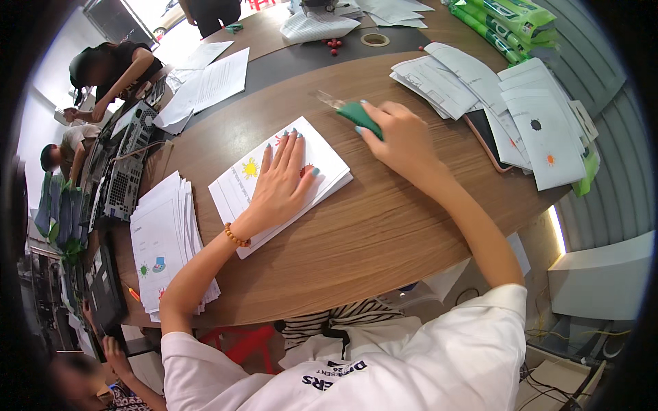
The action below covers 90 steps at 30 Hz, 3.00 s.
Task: The person folds printed sheets of paper, cuts through the folds using a utility knife, and separates the cut pages into stacks.
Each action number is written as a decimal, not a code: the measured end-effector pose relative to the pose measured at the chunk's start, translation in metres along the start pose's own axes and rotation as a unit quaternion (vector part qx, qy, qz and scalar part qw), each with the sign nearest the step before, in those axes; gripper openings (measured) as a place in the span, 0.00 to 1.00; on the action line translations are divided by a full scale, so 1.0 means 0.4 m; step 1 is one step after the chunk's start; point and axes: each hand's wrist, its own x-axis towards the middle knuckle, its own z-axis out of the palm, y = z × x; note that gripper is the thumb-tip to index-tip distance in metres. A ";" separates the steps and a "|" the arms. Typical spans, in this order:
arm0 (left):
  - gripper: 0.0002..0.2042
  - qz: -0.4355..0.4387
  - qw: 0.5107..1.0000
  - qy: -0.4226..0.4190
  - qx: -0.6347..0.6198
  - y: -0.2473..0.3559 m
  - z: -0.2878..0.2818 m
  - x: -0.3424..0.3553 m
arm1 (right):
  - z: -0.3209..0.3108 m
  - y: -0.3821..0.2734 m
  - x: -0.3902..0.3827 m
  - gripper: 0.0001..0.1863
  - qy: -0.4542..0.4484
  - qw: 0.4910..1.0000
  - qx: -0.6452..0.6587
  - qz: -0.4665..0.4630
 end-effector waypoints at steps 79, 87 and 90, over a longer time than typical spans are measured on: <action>0.31 0.040 0.894 0.374 -0.243 -0.008 -0.168 0.026 | -0.006 -0.131 0.135 0.15 -0.188 0.886 0.407 0.123; 0.32 0.236 0.737 0.633 0.020 0.034 -0.684 -0.099 | -0.049 -0.641 0.181 0.18 0.207 0.895 0.025 -0.395; 0.30 0.164 0.776 0.601 0.094 -0.034 -0.692 -0.163 | 0.163 -0.763 0.038 0.20 0.042 0.850 -0.039 -0.524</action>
